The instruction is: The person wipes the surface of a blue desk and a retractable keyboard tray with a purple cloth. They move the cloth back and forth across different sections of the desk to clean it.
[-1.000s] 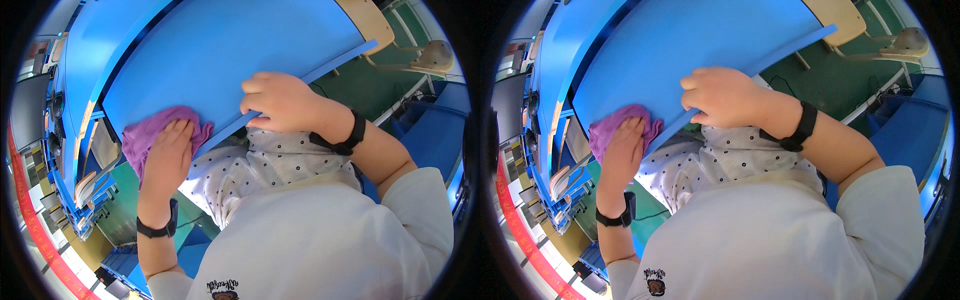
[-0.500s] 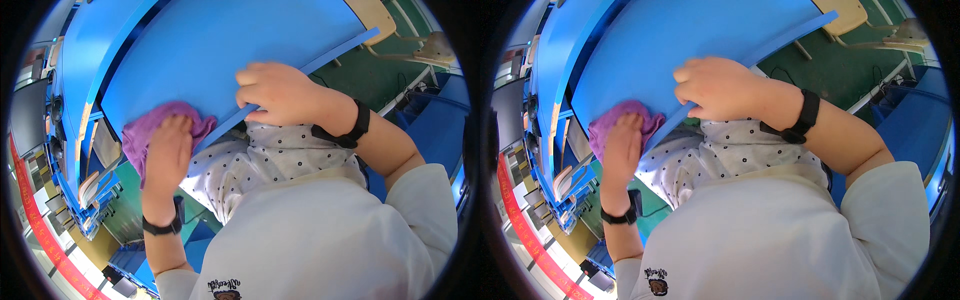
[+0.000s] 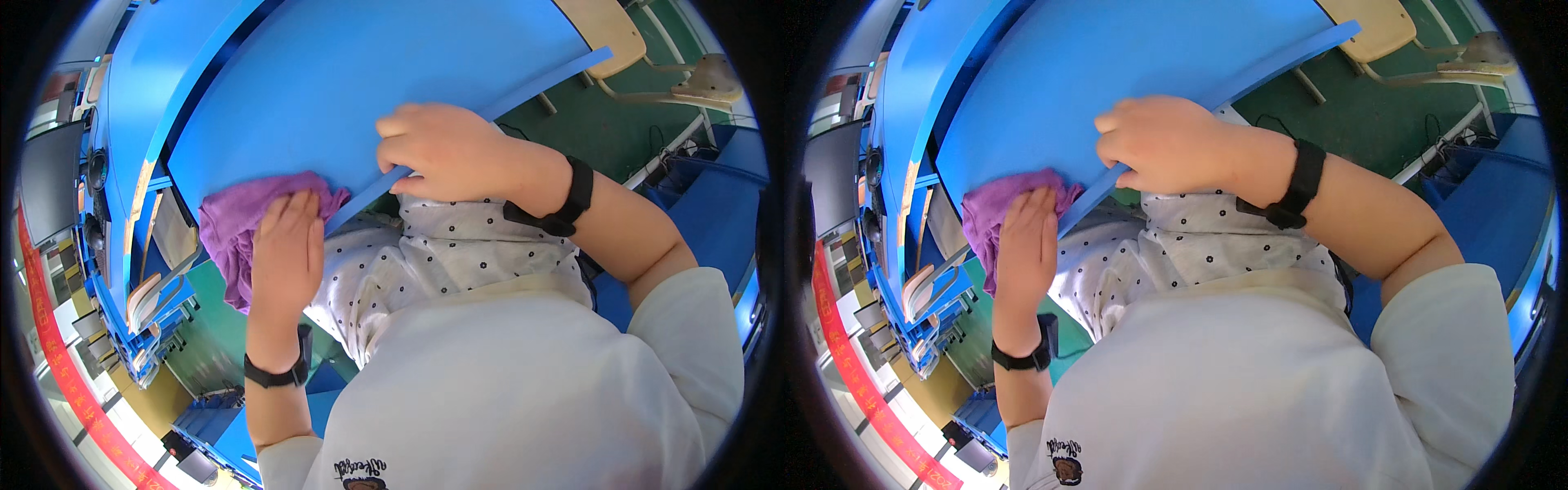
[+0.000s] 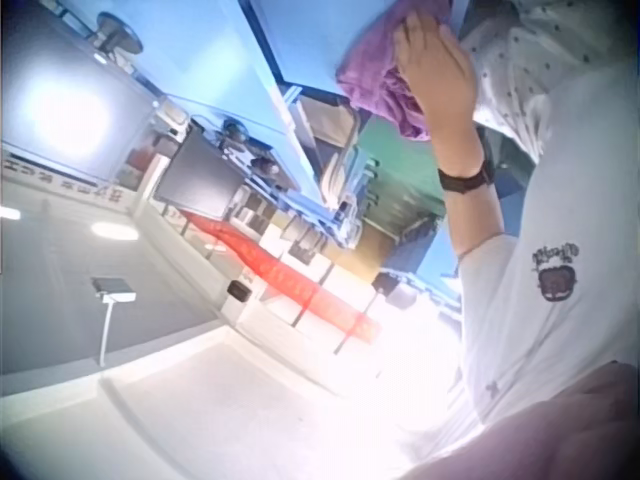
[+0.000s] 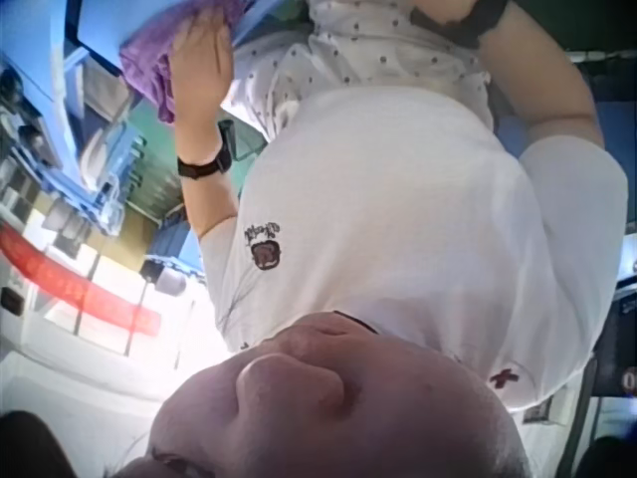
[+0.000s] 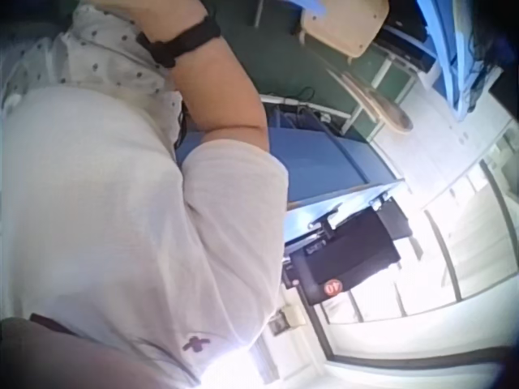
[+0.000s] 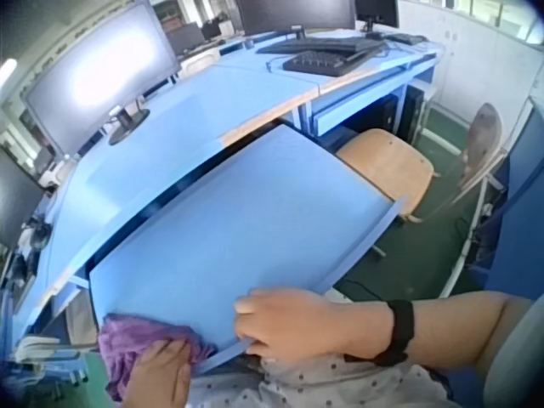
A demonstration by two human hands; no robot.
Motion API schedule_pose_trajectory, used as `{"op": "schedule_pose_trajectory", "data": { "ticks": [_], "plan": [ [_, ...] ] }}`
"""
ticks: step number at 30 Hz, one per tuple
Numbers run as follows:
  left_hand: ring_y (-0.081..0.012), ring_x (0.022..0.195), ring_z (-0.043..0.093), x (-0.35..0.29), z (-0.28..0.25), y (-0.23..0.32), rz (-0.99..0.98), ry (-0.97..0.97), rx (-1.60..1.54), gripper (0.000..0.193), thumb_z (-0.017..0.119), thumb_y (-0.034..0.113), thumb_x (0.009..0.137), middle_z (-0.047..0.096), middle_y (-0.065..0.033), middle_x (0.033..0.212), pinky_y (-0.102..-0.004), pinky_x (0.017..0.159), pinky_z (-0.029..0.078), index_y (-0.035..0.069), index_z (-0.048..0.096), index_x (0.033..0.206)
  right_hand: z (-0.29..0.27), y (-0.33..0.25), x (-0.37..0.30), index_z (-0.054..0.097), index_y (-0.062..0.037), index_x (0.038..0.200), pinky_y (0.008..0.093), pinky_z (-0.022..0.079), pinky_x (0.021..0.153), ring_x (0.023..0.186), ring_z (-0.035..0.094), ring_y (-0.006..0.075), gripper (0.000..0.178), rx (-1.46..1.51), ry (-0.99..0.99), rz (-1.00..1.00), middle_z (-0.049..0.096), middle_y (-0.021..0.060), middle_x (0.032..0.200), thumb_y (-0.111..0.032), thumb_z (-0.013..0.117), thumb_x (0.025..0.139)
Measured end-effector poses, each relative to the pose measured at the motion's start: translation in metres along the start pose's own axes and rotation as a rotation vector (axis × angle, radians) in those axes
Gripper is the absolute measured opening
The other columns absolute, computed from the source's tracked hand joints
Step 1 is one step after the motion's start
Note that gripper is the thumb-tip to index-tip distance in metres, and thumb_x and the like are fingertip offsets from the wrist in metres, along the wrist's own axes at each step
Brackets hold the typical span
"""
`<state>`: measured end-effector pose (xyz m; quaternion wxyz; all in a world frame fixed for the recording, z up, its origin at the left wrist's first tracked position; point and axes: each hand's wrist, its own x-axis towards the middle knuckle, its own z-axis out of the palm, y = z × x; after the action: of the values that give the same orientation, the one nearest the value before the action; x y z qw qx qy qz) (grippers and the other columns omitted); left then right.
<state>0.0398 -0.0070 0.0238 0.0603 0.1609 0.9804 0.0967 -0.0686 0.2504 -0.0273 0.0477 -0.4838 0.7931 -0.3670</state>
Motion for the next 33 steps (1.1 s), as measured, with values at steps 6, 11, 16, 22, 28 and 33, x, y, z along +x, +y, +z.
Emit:
{"op": "schedule_pose_trajectory", "data": {
  "ticks": [6, 11, 16, 22, 28, 33],
  "plan": [
    [-0.0398, 0.115, 0.057, 0.016, 0.005, -0.008, -0.061, 0.13, 0.097, 0.034, 0.051, 0.015, 0.096, 0.063, -0.0202, 0.127, -0.0475, 0.102, 0.043, -0.005, 0.066, 0.119, 0.002, 0.001, 0.011, 0.068, -0.0078, 0.087, 0.0409, 0.052, 0.075, 0.093, 0.06, 0.0267, 0.019, -0.034, 0.048, -0.052, 0.059, 0.0048, 0.09, -0.02, 0.077, 0.077],
    [-0.0406, 0.113, 0.057, 0.002, 0.01, 0.0, -0.001, 0.088, 0.091, 0.035, 0.05, 0.013, 0.096, 0.063, -0.0218, 0.126, -0.0468, 0.101, 0.042, -0.005, 0.065, 0.122, -0.001, 0.0, 0.002, 0.065, -0.0077, 0.088, 0.0426, 0.049, 0.078, 0.093, 0.058, 0.0289, 0.019, 0.017, 0.007, 0.018, 0.056, 0.0068, 0.089, -0.016, 0.077, 0.076],
    [-0.0404, 0.109, 0.058, 0.033, 0.007, -0.039, -0.007, 0.199, 0.188, 0.037, 0.051, 0.015, 0.095, 0.064, -0.0197, 0.126, -0.0471, 0.096, 0.046, -0.003, 0.064, 0.124, 0.006, 0.001, 0.016, 0.065, -0.0082, 0.088, 0.0423, 0.049, 0.078, 0.093, 0.058, 0.0288, 0.019, -0.013, 0.072, -0.085, 0.055, 0.0066, 0.088, -0.017, 0.077, 0.076],
    [-0.0413, 0.106, 0.057, -0.003, 0.014, 0.018, -0.046, 0.122, 0.096, 0.033, 0.048, 0.009, 0.096, 0.062, -0.0234, 0.127, -0.0483, 0.094, 0.045, -0.007, 0.062, 0.122, 0.0, 0.003, 0.0, 0.065, -0.0083, 0.088, 0.0421, 0.05, 0.078, 0.093, 0.058, 0.0292, 0.019, 0.002, -0.005, -0.005, 0.055, 0.0064, 0.088, -0.018, 0.077, 0.076],
    [-0.0365, 0.105, 0.06, 0.041, 0.008, -0.015, -0.078, 0.249, 0.226, 0.035, 0.05, 0.014, 0.093, 0.065, -0.0172, 0.125, -0.0467, 0.091, 0.048, -0.004, 0.067, 0.118, 0.003, 0.002, 0.013, 0.065, -0.0089, 0.088, 0.0415, 0.05, 0.078, 0.093, 0.058, 0.029, 0.019, -0.024, 0.039, -0.059, 0.056, 0.0062, 0.088, -0.019, 0.077, 0.076],
    [-0.0376, 0.103, 0.06, 0.018, 0.017, 0.008, -0.065, 0.139, 0.043, 0.035, 0.049, 0.014, 0.093, 0.065, -0.0181, 0.124, -0.0471, 0.093, 0.048, -0.004, 0.068, 0.116, -0.001, 0.007, 0.001, 0.065, -0.0081, 0.088, 0.0415, 0.049, 0.077, 0.093, 0.058, 0.0288, 0.019, -0.001, -0.012, -0.015, 0.056, 0.0066, 0.089, -0.018, 0.077, 0.076]
  ]
}}
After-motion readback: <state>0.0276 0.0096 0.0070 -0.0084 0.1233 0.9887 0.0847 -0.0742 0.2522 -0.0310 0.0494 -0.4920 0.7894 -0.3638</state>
